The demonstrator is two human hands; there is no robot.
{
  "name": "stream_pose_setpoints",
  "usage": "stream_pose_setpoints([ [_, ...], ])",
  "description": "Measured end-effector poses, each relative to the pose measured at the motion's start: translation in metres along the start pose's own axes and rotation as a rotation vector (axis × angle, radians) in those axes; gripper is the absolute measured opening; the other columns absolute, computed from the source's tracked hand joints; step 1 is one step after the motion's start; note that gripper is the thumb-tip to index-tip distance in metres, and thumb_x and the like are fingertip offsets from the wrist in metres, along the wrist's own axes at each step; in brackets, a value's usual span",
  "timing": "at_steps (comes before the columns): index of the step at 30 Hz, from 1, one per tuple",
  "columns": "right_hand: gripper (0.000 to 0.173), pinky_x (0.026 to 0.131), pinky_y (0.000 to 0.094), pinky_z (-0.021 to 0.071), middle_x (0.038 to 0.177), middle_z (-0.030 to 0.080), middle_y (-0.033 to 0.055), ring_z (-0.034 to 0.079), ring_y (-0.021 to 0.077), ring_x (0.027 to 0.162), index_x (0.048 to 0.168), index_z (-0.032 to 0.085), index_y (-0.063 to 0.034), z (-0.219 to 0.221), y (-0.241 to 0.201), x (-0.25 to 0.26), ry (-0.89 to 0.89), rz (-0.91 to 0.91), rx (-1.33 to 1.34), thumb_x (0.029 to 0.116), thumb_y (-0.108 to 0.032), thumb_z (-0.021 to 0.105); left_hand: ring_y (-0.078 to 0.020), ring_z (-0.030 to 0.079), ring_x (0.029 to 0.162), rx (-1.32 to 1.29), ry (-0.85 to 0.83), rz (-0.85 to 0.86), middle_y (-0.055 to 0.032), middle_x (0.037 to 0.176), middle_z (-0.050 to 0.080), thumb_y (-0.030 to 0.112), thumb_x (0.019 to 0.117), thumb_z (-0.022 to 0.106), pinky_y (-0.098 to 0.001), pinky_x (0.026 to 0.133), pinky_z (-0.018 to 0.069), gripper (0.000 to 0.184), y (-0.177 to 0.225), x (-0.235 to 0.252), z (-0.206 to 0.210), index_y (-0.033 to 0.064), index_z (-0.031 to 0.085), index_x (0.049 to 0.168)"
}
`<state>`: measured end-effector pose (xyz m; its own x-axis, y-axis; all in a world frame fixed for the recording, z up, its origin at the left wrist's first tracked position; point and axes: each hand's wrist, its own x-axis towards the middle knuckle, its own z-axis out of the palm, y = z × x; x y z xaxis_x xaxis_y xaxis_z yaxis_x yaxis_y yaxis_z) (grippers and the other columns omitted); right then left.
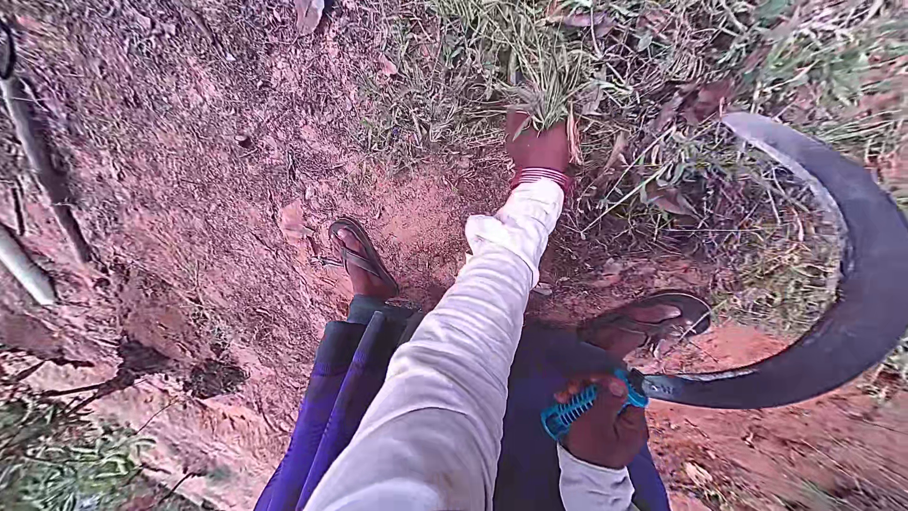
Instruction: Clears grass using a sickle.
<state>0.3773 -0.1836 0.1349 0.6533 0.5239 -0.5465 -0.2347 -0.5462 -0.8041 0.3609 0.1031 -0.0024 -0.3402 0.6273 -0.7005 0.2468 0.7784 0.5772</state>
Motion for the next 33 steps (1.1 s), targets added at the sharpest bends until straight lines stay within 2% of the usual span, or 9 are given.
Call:
stream_pose_setpoints([
  [5, 0.027, 0.047, 0.0170, 0.0555, 0.064, 0.066, -0.0169, 0.063, -0.0003, 0.050, 0.089, 0.061, -0.0246, -0.008, -0.004, 0.013, 0.041, -0.051, 0.012, 0.1079, -0.040, 0.050, -0.0362, 0.056, 0.129, -0.114, 0.195, 0.382, -0.0341, 0.141, 0.053, 0.032, 0.0966, 0.069, -0.0395, 0.105, 0.0496, 0.057, -0.015, -0.011, 0.088, -0.0080, 0.057, 0.136],
  [8, 0.031, 0.047, 0.0172, 0.0556, 0.061, 0.063, -0.0160, 0.062, 0.0000, 0.048, 0.089, 0.055, -0.0173, -0.011, -0.013, 0.025, 0.111, -0.046, 0.012, 0.1114, -0.025, 0.035, -0.0363, 0.020, 0.157, -0.108, -0.290, 0.183, -0.0290, 0.169, 0.013, 0.021, 0.0990, 0.070, -0.0430, 0.125, 0.0273, 0.073, 0.048, -0.057, 0.073, -0.0067, 0.033, 0.155],
  [11, 0.032, 0.046, 0.0169, 0.0548, 0.057, 0.058, -0.0149, 0.060, -0.0003, 0.045, 0.089, 0.050, -0.0111, -0.012, -0.019, 0.034, 0.242, 0.027, -0.026, 0.1103, -0.016, 0.026, -0.0378, 0.007, 0.160, 0.211, -0.479, 0.274, -0.0227, 0.172, 0.006, 0.016, 0.0830, 0.083, -0.0644, 0.121, 0.0258, 0.104, 0.064, -0.077, 0.095, 0.0105, 0.020, 0.165],
  [14, 0.031, 0.044, 0.0189, 0.0542, 0.054, 0.054, -0.0123, 0.058, 0.0014, 0.043, 0.089, 0.049, -0.0096, -0.014, -0.022, 0.041, 0.337, 0.088, -0.015, 0.1110, -0.016, 0.028, -0.0393, 0.006, 0.160, 0.513, -0.194, 0.551, -0.0167, 0.173, 0.010, 0.039, 0.0565, 0.089, -0.0830, 0.109, 0.0255, 0.130, 0.020, -0.065, 0.138, 0.0331, 0.018, 0.166],
  [18, 0.034, 0.043, 0.0197, 0.0542, 0.054, 0.055, -0.0125, 0.058, 0.0019, 0.042, 0.088, 0.049, -0.0108, -0.015, -0.022, 0.042, 0.342, 0.113, 0.012, 0.1114, -0.017, 0.026, -0.0389, -0.012, 0.160, 0.812, -0.350, 0.469, -0.0113, 0.175, -0.012, 0.019, 0.0668, 0.093, -0.0847, 0.112, 0.0086, 0.132, 0.064, -0.106, 0.044, 0.0359, 0.009, 0.167],
  [24, 0.031, 0.044, 0.0186, 0.0552, 0.055, 0.056, -0.0140, 0.059, 0.0008, 0.044, 0.088, 0.051, -0.0105, -0.013, -0.014, 0.032, 0.279, 0.139, 0.035, 0.1096, -0.016, 0.030, -0.0564, 0.010, 0.155, 0.452, -0.221, 0.314, -0.0283, 0.171, 0.001, 0.023, 0.0860, 0.084, -0.0791, 0.110, 0.0288, 0.096, -0.025, -0.114, -0.017, 0.0213, 0.029, 0.165],
  [27, 0.029, 0.046, 0.0175, 0.0550, 0.055, 0.056, -0.0141, 0.059, -0.0002, 0.045, 0.088, 0.050, -0.0093, -0.011, -0.007, 0.029, 0.242, 0.129, 0.026, 0.1088, -0.014, 0.031, -0.0560, 0.015, 0.153, 0.332, -0.218, 0.024, -0.0302, 0.170, -0.012, 0.046, 0.0908, 0.078, -0.0731, 0.110, 0.0358, 0.107, -0.048, -0.083, 0.015, 0.0259, 0.007, 0.168],
  [29, 0.030, 0.046, 0.0172, 0.0550, 0.056, 0.057, -0.0135, 0.059, -0.0001, 0.044, 0.088, 0.052, -0.0085, -0.011, -0.006, 0.027, 0.237, 0.135, 0.025, 0.1087, -0.013, 0.031, -0.0516, 0.027, 0.150, 0.143, -0.089, -0.099, -0.0307, 0.170, 0.004, 0.053, 0.0868, 0.080, -0.0632, 0.111, 0.0416, 0.115, -0.049, -0.059, 0.061, 0.0229, 0.004, 0.168],
  [33, 0.023, 0.052, 0.0119, 0.0545, 0.058, 0.056, -0.0165, 0.059, -0.0058, 0.048, 0.092, 0.051, -0.0057, -0.006, -0.028, 0.030, 0.275, 0.158, -0.024, 0.1069, -0.004, 0.033, -0.0381, 0.052, 0.137, -0.064, -0.198, 0.124, -0.0311, 0.145, 0.054, 0.036, 0.0979, 0.072, -0.0489, 0.115, 0.0409, 0.069, 0.021, -0.066, 0.114, -0.0041, 0.048, 0.148],
])
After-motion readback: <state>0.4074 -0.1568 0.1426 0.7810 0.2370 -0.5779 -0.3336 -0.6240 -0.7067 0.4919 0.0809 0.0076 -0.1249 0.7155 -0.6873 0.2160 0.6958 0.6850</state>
